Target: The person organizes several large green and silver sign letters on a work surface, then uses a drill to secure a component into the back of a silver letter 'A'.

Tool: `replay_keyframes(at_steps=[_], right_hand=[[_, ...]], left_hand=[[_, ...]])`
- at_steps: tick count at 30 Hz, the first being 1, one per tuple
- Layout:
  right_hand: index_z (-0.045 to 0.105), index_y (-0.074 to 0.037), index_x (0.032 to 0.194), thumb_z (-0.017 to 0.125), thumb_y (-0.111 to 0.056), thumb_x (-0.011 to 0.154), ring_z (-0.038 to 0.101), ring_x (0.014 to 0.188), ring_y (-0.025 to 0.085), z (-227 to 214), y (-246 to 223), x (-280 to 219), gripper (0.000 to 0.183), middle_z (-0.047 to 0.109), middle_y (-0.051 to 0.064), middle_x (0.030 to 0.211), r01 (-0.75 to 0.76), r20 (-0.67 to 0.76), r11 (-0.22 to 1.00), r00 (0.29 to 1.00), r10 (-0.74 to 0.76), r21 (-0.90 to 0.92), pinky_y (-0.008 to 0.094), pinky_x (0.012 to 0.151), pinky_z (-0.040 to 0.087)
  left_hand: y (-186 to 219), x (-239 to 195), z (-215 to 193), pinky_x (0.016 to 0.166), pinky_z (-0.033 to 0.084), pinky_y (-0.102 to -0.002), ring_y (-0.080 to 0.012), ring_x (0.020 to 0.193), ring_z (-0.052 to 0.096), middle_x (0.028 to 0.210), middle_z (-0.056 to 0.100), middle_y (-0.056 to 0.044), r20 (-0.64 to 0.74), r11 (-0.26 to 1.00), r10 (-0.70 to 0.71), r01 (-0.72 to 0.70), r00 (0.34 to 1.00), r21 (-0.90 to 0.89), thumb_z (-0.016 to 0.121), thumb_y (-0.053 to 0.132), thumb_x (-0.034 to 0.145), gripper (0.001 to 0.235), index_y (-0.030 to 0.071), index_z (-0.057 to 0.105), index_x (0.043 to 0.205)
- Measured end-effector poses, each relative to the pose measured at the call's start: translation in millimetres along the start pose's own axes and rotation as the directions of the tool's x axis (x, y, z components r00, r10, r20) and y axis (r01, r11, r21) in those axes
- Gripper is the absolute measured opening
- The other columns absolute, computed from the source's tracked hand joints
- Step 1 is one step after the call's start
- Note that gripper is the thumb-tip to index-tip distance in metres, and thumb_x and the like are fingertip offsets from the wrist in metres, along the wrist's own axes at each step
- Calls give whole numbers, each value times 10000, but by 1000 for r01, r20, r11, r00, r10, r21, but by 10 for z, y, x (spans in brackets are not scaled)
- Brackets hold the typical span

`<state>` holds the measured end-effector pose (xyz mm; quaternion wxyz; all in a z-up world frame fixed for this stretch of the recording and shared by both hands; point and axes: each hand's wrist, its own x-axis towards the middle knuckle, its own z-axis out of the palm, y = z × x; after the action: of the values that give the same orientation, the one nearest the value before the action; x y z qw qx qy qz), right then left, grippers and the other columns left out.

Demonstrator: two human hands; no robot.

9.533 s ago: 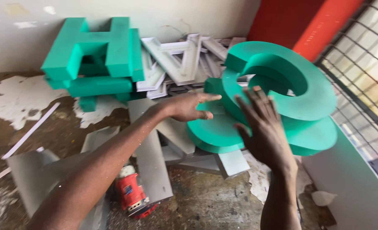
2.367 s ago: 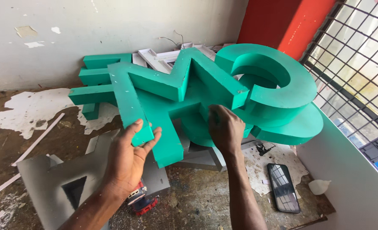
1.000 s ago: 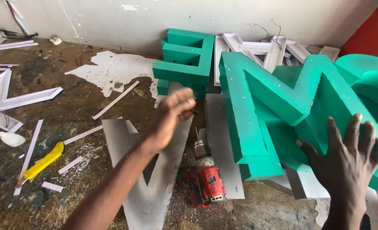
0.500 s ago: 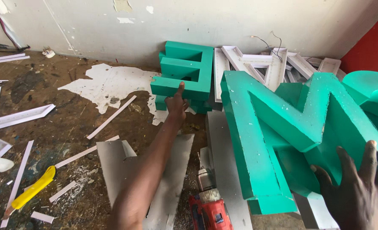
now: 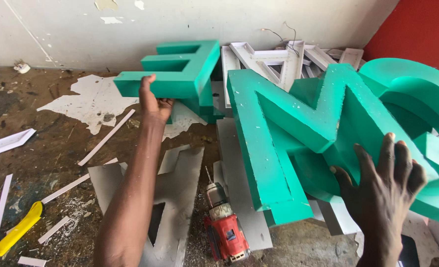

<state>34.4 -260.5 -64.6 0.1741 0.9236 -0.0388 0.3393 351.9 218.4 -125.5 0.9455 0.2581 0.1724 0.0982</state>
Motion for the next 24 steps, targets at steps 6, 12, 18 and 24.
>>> replay_keyframes(at_steps=[6,12,18,24], right_hand=[[763,-216,1460,718,-635,1017,513,1653,474,-21,46,5,611,570,284,1850,20,-29,998,999,-18,61,589,1210,377],[730,-197,1504,676,-641,1033,484,1660,481,-67,69,12,650,526,297,1828,16,-25,994,1000,-13,105,600,1224,380],[680,-203,1546,666,-633,1025,386,1694,484,-28,123,16,676,417,295,1855,-22,37,982,999,16,188,623,1261,317],[776,-251,1421,772,-671,948,451,1661,420,-97,94,47,633,554,254,1753,-90,51,979,995,83,180,587,1305,291]], left_hand=[[321,-890,588,716,668,-418,-254,764,737,923,786,-90,-12,995,15,-17,1000,-100,858,255,757,364,162,753,1093],[296,-1675,982,653,563,-380,-279,728,704,923,784,-88,189,1000,-14,14,982,0,885,293,745,417,170,672,1082],[-23,-2139,1274,543,525,-258,-104,710,727,831,746,52,345,998,-47,31,937,50,838,247,886,206,219,639,928],[-736,-2023,1449,952,732,-539,-308,1071,853,1183,840,-114,435,958,-272,201,858,203,869,374,899,444,120,742,1241]])
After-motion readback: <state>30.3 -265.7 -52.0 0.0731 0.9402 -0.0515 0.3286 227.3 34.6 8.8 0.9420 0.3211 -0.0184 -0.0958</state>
